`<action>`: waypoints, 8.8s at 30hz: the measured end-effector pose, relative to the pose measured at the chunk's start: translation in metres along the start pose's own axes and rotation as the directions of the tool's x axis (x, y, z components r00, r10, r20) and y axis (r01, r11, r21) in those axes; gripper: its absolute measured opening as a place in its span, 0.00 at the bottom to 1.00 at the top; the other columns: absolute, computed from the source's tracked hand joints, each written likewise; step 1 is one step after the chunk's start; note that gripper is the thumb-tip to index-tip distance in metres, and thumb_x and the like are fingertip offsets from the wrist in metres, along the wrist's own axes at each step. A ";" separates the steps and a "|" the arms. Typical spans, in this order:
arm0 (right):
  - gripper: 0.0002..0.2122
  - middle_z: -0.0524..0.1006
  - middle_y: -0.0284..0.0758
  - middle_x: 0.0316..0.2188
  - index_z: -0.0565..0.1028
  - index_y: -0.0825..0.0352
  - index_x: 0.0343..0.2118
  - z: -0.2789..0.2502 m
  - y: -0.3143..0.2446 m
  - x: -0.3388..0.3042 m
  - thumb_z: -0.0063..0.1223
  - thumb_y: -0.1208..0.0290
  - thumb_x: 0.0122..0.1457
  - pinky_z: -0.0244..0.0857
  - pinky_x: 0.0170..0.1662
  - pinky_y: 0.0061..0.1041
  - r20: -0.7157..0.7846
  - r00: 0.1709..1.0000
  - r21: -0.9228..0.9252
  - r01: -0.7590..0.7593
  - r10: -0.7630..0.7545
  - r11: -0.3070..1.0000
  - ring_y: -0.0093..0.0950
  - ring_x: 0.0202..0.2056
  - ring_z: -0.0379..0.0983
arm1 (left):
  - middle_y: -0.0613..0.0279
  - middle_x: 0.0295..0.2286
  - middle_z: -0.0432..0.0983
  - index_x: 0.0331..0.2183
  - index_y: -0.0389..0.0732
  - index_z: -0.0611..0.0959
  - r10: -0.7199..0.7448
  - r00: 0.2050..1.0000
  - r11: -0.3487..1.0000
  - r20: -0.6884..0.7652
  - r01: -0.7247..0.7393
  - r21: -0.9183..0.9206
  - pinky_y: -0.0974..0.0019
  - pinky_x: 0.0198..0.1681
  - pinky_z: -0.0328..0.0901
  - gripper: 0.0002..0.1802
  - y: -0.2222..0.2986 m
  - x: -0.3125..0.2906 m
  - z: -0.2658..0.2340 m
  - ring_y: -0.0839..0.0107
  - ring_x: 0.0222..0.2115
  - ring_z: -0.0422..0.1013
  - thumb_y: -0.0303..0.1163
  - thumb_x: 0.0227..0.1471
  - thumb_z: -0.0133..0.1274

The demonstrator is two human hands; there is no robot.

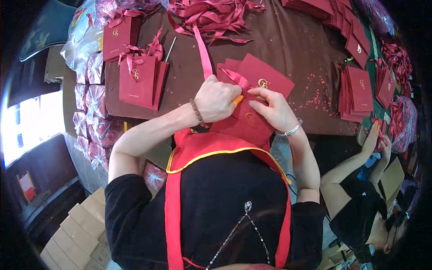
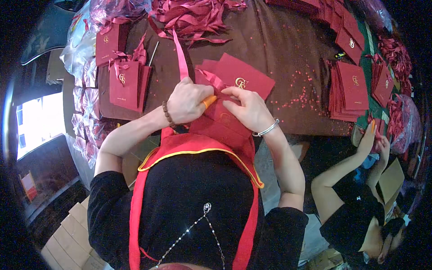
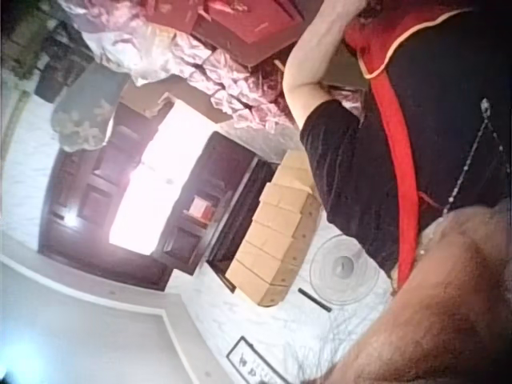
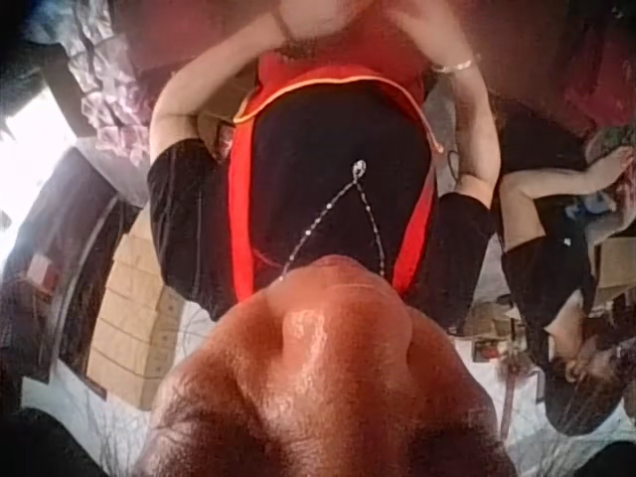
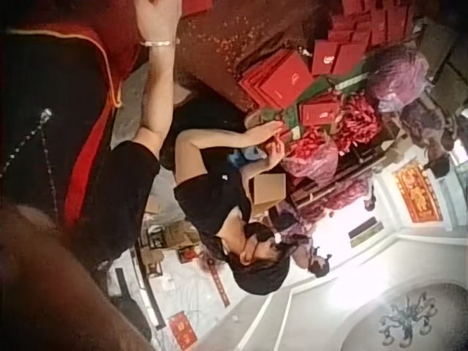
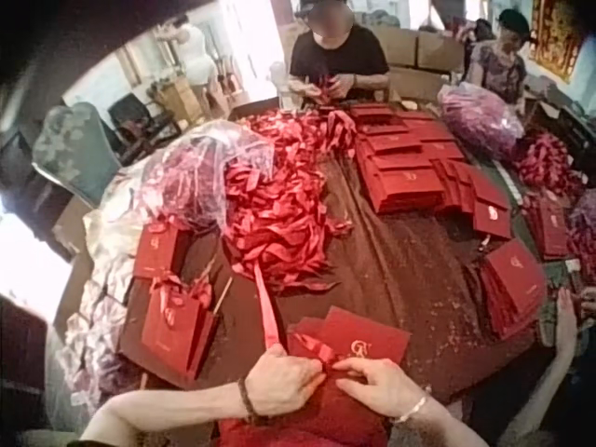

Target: The person assembles paper gift bags by threading ribbons through the holes to attach handles and stacking the finished bags on the table.

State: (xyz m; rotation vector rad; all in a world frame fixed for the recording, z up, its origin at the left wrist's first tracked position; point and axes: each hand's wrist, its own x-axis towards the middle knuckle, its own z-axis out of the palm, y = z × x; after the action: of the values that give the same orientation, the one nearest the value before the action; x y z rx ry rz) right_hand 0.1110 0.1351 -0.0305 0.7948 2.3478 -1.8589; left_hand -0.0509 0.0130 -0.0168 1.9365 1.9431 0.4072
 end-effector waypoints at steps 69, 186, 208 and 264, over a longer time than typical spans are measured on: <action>0.14 0.71 0.32 0.27 0.74 0.59 0.40 0.021 -0.002 -0.009 0.56 0.65 0.49 0.57 0.33 0.29 -0.232 0.865 -0.638 0.210 -0.446 0.741 0.31 0.30 0.68 | 0.51 0.27 0.76 0.32 0.39 0.78 -0.611 0.721 0.790 -0.327 0.531 -0.305 0.59 0.32 0.66 0.17 -0.137 0.036 -0.019 0.58 0.30 0.74 0.45 0.50 0.51; 0.09 0.68 0.34 0.31 0.71 0.73 0.33 0.012 0.026 -0.042 0.54 0.75 0.51 0.68 0.24 0.17 -0.286 0.951 0.350 -0.011 0.117 0.937 0.20 0.25 0.70 | 0.62 0.17 0.69 0.25 0.41 0.74 0.168 0.910 0.986 -0.379 -0.162 0.048 0.64 0.26 0.58 0.07 0.033 0.006 0.035 0.64 0.20 0.67 0.26 0.37 0.55; 0.10 0.69 0.31 0.27 0.71 0.74 0.37 0.020 0.028 -0.047 0.54 0.77 0.52 0.66 0.23 0.15 -0.289 0.948 0.358 -0.019 0.130 0.934 0.17 0.23 0.69 | 0.62 0.17 0.68 0.23 0.41 0.70 0.176 0.932 0.979 -0.317 -0.200 -0.044 0.63 0.28 0.58 0.07 0.026 0.010 0.040 0.64 0.22 0.67 0.25 0.36 0.51; 0.12 0.74 0.44 0.35 0.71 0.69 0.38 0.016 0.010 -0.045 0.51 0.71 0.51 0.65 0.41 0.34 -0.338 0.934 -0.076 0.091 -0.111 0.993 0.41 0.38 0.72 | 0.63 0.17 0.68 0.21 0.43 0.71 0.149 0.933 0.989 -0.328 -0.134 0.069 0.62 0.30 0.55 0.06 0.041 0.007 0.030 0.66 0.22 0.66 0.29 0.35 0.52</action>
State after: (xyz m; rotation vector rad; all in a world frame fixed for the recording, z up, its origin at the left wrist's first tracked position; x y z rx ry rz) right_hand 0.1499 0.1054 -0.0283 1.0898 2.6813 -1.8018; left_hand -0.0006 0.0192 -0.0257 2.1600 2.0299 0.7825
